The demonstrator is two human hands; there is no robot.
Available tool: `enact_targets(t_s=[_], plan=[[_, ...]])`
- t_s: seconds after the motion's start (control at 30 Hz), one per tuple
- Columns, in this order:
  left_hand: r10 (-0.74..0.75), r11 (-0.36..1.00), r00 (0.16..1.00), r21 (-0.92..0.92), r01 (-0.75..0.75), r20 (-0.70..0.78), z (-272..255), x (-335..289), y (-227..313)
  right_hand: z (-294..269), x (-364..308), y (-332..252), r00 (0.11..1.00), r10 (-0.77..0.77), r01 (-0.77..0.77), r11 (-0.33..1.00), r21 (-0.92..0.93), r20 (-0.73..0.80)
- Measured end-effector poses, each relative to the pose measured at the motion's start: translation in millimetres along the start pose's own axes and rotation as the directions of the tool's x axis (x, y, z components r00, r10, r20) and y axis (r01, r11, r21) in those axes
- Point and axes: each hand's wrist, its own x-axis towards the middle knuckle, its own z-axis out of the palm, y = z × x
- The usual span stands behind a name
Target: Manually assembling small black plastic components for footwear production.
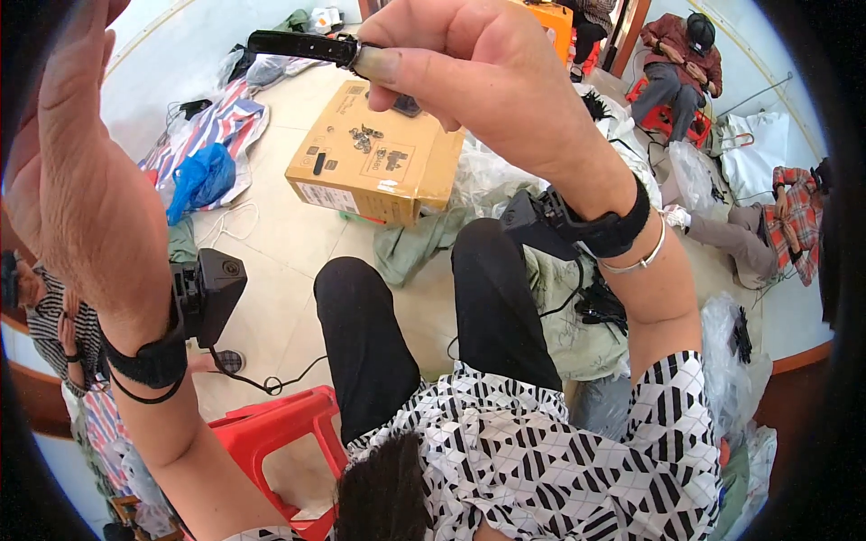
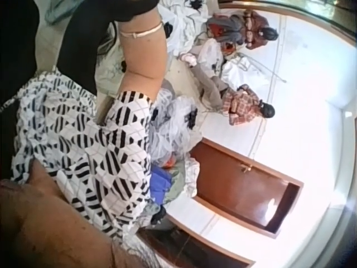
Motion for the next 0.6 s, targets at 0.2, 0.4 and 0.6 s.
enact_targets(t_s=[0.2, 0.4, 0.6], plan=[[-0.08, 0.963, 0.99, -0.248, 0.107, 0.119, 17, -9, 11, 6, 4, -1, 0.991, 0.047, -0.064, 0.99, -0.125, -0.129], [-0.12, 0.881, 0.887, -0.364, 0.302, 0.445, 20, -11, 13, 10, -3, -5, 0.985, -0.109, 0.082, 0.977, -0.197, -0.13], [-0.038, 0.962, 0.811, -0.198, 0.188, 0.584, 21, -10, 27, 11, 2, 13, 0.88, -0.46, 0.336, 0.78, -0.528, -0.118]])
